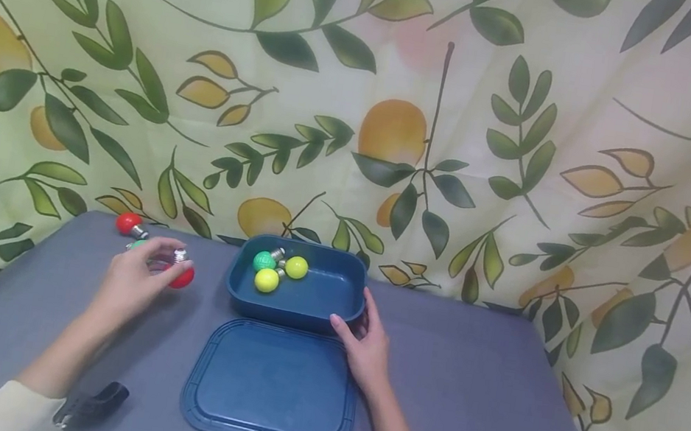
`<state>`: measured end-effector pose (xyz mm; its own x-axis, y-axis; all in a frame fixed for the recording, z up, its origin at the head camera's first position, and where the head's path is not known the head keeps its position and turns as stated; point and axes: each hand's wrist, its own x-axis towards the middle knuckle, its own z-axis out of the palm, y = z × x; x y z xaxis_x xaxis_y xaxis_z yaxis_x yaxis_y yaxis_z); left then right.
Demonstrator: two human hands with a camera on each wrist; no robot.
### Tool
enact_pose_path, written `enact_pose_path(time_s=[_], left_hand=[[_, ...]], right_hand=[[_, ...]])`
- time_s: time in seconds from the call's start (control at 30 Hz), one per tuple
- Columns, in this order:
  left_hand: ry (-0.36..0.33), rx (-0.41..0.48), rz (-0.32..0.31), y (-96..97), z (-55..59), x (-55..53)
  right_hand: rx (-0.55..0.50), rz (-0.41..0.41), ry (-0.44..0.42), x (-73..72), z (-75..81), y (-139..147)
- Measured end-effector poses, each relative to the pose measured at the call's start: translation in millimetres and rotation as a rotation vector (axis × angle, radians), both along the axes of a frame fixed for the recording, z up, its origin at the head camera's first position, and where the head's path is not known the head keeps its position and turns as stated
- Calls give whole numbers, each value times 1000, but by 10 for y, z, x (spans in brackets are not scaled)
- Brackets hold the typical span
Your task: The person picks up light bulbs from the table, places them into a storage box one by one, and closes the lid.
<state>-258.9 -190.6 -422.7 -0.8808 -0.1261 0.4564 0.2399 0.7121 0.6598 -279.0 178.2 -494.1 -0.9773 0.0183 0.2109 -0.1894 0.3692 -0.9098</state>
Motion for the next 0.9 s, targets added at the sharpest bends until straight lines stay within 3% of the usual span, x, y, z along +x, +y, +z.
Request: enact_pose_path(time_s=[0.23, 0.6, 0.73, 0.9], left_hand=[[30, 41, -106, 310, 148, -59], [8, 101, -204, 704, 185, -260], [-34, 155, -229, 812, 173, -344], [-119, 270, -253, 936, 204, -453]], right_hand=[[17, -10, 3, 11, -3, 10], [10, -7, -32, 19, 24, 0], [0, -4, -55, 53, 104, -41], [3, 5, -35, 49, 87, -38]])
